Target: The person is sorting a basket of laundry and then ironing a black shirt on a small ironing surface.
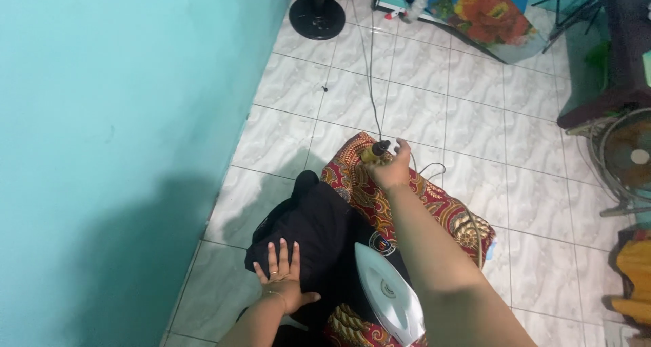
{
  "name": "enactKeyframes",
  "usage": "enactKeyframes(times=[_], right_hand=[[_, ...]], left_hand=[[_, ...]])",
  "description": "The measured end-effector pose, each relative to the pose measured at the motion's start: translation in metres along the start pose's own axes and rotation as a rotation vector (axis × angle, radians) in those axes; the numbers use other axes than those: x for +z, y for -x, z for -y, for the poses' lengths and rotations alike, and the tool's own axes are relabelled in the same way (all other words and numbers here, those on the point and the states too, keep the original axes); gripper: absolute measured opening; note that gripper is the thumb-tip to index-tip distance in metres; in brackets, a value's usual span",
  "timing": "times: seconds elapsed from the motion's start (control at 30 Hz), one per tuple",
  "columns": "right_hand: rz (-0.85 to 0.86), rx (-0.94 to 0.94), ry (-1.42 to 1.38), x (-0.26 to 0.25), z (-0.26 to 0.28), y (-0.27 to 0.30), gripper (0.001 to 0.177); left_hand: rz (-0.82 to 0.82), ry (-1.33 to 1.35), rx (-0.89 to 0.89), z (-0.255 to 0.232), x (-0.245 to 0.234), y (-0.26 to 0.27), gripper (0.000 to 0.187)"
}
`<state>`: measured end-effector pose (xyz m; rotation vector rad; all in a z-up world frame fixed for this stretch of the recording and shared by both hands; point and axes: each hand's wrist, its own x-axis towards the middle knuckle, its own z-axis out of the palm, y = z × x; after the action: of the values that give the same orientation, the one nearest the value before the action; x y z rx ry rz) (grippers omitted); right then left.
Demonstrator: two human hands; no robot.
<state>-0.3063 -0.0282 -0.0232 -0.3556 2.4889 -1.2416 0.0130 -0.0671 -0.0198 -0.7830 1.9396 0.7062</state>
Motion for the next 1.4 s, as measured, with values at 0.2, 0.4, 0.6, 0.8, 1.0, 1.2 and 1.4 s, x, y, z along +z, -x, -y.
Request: enactKeyframes(times=[0.2, 0.4, 0.6, 0.8, 1.0, 1.2, 1.4], right_hand=[[0.229, 0.025, 0.387, -0.083, -0.016, 0.126, 0.089], [0.652, 0.299, 1.062, -0.113, -0.028, 0.235, 0.072], [0.457, 0.287, 0.583, -0.080, -0.061, 0.218, 0.067], [0.354, 0.210, 0.630, -0.053, -0.018, 0.201, 0.073], [0.307, 0.087, 0.856, -0.051, -0.019, 0.183, 0.070], [0.322, -0.086, 0.815, -0.070, -0.043, 0.185, 0.071], [0.372, 0.283, 0.854, -0.094, -0.021, 0.180, 0.071]], left_hand=[[-0.004, -0.044, -0.016, -0.001, 0.003, -0.005, 0.139], [-0.049, -0.079, -0.025, 0.000, 0.013, -0.012, 0.138], [-0.106, -0.100, -0.054, 0.002, 0.023, -0.018, 0.140], [-0.122, -0.102, -0.047, 0.001, 0.021, -0.018, 0.139], [-0.110, -0.103, -0.054, 0.001, 0.020, -0.018, 0.139], [-0.116, -0.091, -0.058, 0.002, 0.021, -0.019, 0.139], [-0.118, -0.064, -0.045, 0.003, 0.023, -0.020, 0.138]])
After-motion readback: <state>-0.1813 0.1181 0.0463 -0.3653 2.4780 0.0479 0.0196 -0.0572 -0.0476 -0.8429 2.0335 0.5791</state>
